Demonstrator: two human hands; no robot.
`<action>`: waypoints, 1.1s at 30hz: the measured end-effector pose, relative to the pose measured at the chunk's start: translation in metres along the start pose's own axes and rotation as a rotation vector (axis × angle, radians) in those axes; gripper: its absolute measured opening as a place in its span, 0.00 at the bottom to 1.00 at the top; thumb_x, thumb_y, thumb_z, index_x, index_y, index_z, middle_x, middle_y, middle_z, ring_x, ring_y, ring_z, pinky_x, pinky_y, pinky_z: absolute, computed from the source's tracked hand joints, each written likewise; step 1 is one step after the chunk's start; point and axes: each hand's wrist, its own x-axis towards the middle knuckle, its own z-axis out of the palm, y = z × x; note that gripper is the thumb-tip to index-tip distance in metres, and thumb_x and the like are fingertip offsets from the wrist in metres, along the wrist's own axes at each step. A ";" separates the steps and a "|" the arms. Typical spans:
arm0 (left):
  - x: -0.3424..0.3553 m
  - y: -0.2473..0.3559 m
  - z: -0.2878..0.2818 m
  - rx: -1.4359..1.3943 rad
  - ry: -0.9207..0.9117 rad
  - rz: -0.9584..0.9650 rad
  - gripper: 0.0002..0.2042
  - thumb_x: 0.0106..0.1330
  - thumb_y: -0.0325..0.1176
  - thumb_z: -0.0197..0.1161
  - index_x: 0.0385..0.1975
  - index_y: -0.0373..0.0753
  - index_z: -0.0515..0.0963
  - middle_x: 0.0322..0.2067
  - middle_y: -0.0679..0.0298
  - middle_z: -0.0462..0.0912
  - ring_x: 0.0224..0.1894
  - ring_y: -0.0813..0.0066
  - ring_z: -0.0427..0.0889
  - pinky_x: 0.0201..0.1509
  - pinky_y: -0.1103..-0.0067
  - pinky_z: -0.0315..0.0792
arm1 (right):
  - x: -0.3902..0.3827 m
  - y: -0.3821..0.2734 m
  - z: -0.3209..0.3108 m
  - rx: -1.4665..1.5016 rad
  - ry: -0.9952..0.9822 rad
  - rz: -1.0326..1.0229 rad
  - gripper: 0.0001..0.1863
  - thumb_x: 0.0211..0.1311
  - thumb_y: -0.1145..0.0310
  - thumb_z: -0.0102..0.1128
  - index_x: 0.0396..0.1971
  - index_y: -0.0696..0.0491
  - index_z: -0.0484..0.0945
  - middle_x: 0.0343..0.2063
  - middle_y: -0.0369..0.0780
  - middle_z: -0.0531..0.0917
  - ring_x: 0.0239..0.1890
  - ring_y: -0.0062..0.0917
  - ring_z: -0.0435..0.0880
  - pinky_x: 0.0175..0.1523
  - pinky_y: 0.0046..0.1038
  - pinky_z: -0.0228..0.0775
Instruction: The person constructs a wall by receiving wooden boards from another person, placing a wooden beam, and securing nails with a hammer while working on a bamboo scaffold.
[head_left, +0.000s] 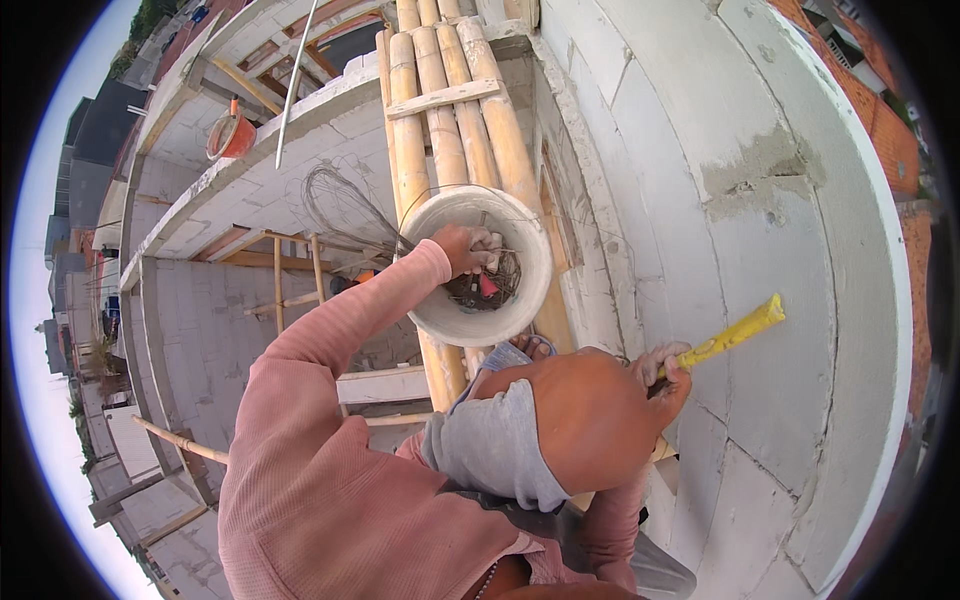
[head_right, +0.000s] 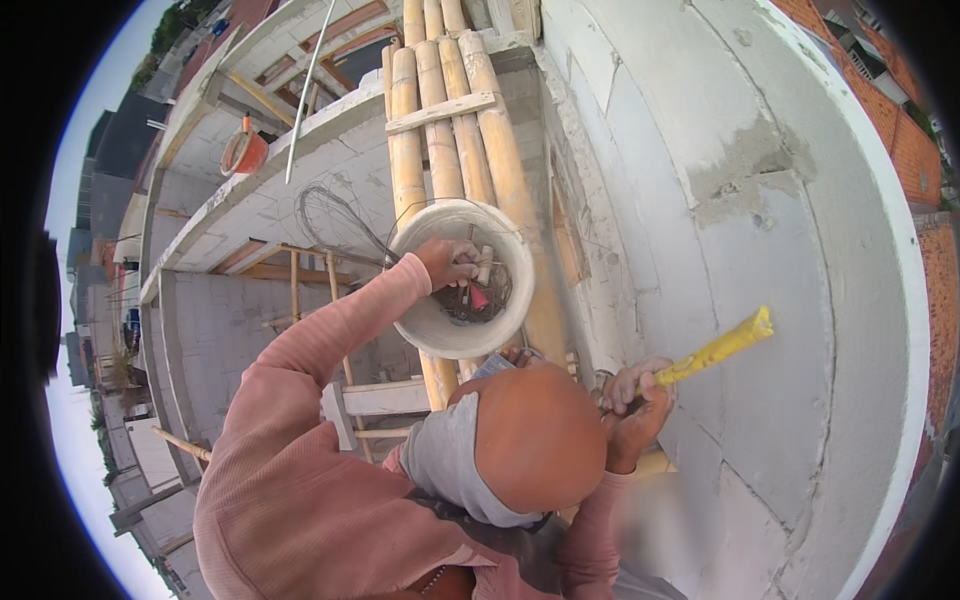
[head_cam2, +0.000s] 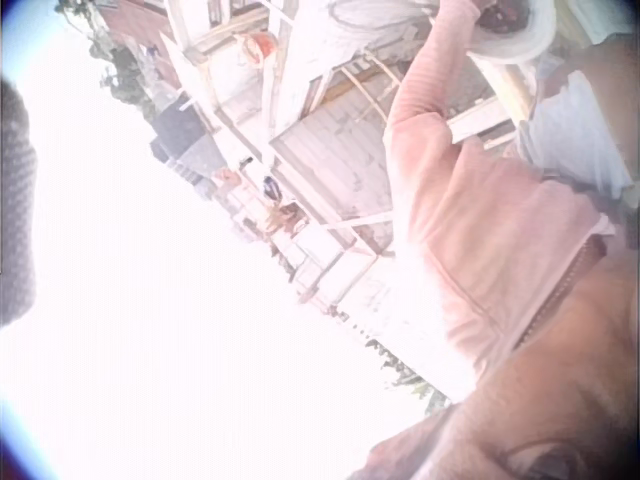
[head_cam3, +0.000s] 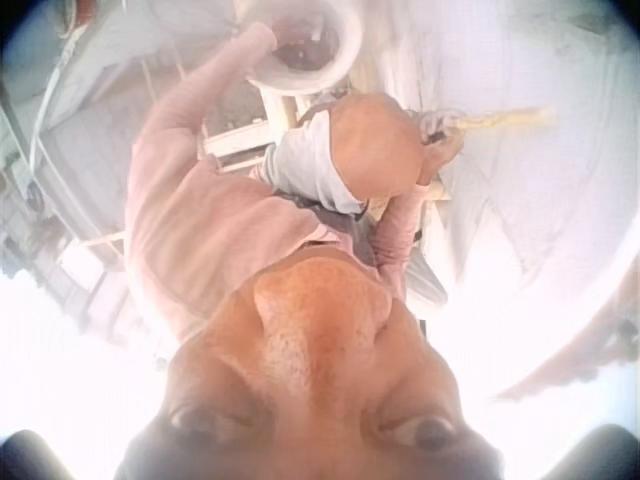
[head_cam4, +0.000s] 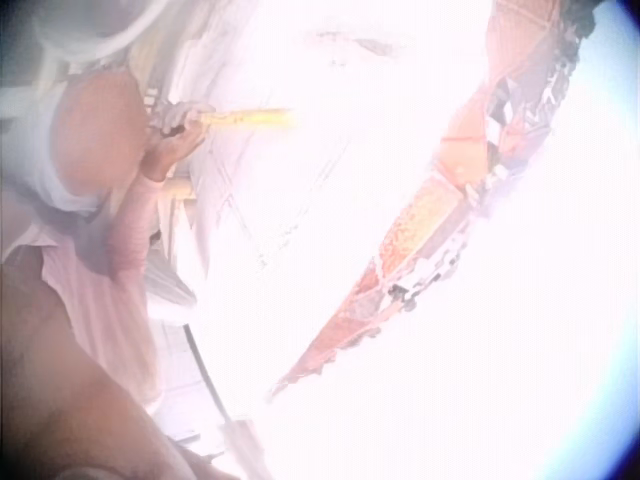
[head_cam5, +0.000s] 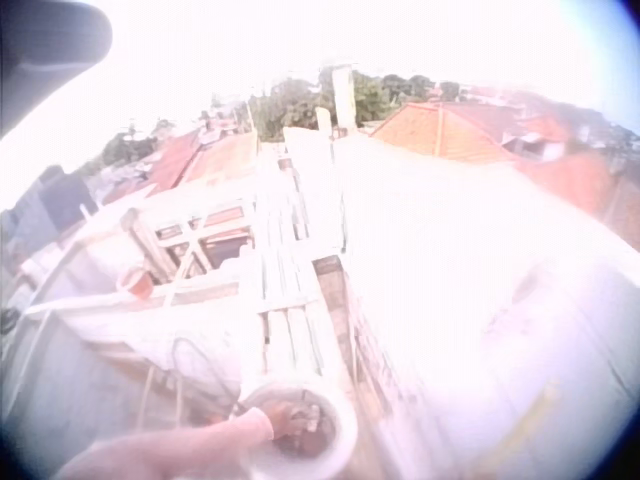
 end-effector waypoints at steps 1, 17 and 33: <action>-0.004 0.001 0.006 -0.066 0.017 -0.029 0.11 0.67 0.34 0.66 0.45 0.38 0.82 0.30 0.62 0.89 0.28 0.77 0.88 0.35 0.77 0.82 | 0.002 0.000 -0.005 -0.015 -0.016 0.023 0.08 0.63 0.66 0.52 0.30 0.53 0.65 0.15 0.33 0.62 0.14 0.17 0.58 0.20 0.22 0.55; 0.001 -0.010 0.049 0.220 0.039 0.066 0.12 0.66 0.41 0.64 0.46 0.48 0.83 0.38 0.54 0.88 0.44 0.53 0.86 0.54 0.64 0.77 | 0.021 -0.025 0.042 -0.910 -0.543 -0.116 0.30 0.73 0.55 0.54 0.66 0.59 0.66 0.23 0.38 0.74 0.21 0.19 0.69 0.27 0.26 0.64; -0.005 -0.023 0.043 0.197 0.057 0.041 0.14 0.67 0.38 0.63 0.49 0.41 0.80 0.37 0.56 0.87 0.38 0.59 0.87 0.49 0.68 0.79 | 0.067 -0.088 0.212 -0.824 -1.095 -0.481 0.26 0.75 0.72 0.49 0.71 0.55 0.65 0.39 0.37 0.76 0.15 0.05 0.57 0.17 0.12 0.46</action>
